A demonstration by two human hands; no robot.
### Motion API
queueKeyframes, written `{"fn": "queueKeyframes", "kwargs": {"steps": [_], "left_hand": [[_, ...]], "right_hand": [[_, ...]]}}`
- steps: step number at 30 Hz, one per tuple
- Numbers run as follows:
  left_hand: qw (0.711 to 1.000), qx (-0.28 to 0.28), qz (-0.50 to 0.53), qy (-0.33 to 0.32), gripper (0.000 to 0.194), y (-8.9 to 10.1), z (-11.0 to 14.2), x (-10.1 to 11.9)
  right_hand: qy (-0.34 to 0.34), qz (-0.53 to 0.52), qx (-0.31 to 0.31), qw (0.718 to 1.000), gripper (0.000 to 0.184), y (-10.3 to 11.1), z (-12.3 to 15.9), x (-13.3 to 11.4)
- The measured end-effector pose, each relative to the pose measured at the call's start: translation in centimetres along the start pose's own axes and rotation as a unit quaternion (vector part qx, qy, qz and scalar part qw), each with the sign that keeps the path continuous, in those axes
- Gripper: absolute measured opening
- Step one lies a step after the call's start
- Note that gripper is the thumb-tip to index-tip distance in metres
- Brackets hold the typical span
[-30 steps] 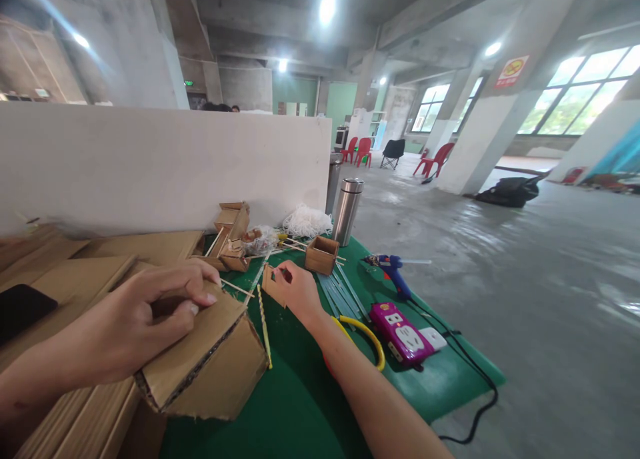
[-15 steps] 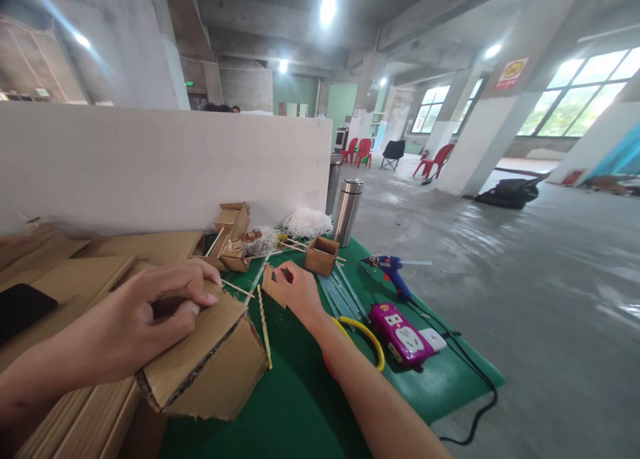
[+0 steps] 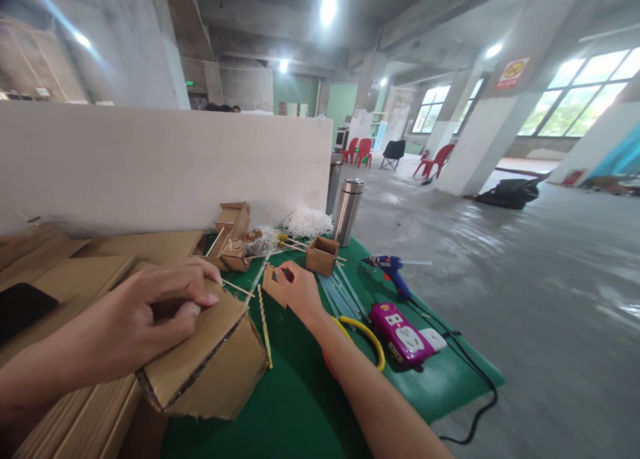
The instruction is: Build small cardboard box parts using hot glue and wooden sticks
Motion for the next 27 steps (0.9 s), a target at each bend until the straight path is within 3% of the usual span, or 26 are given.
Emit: {"fn": "queueKeyframes", "kwargs": {"steps": [27], "left_hand": [[1.000,-0.005,-0.018,0.003,0.014,0.26,-0.13,0.52]], "right_hand": [[-0.008,-0.002,0.002,1.000,0.031,0.10,-0.01,-0.07]]}}
Point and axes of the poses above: each hand's wrist, its own z-axis away from the middle knuckle, its own y-axis out of the back of the hand, x = y × z, the point moved 3 cm from there along -z, towards the middle knuckle, and after that the axes turned 8 degrees about -y, right-handed, at the moved point
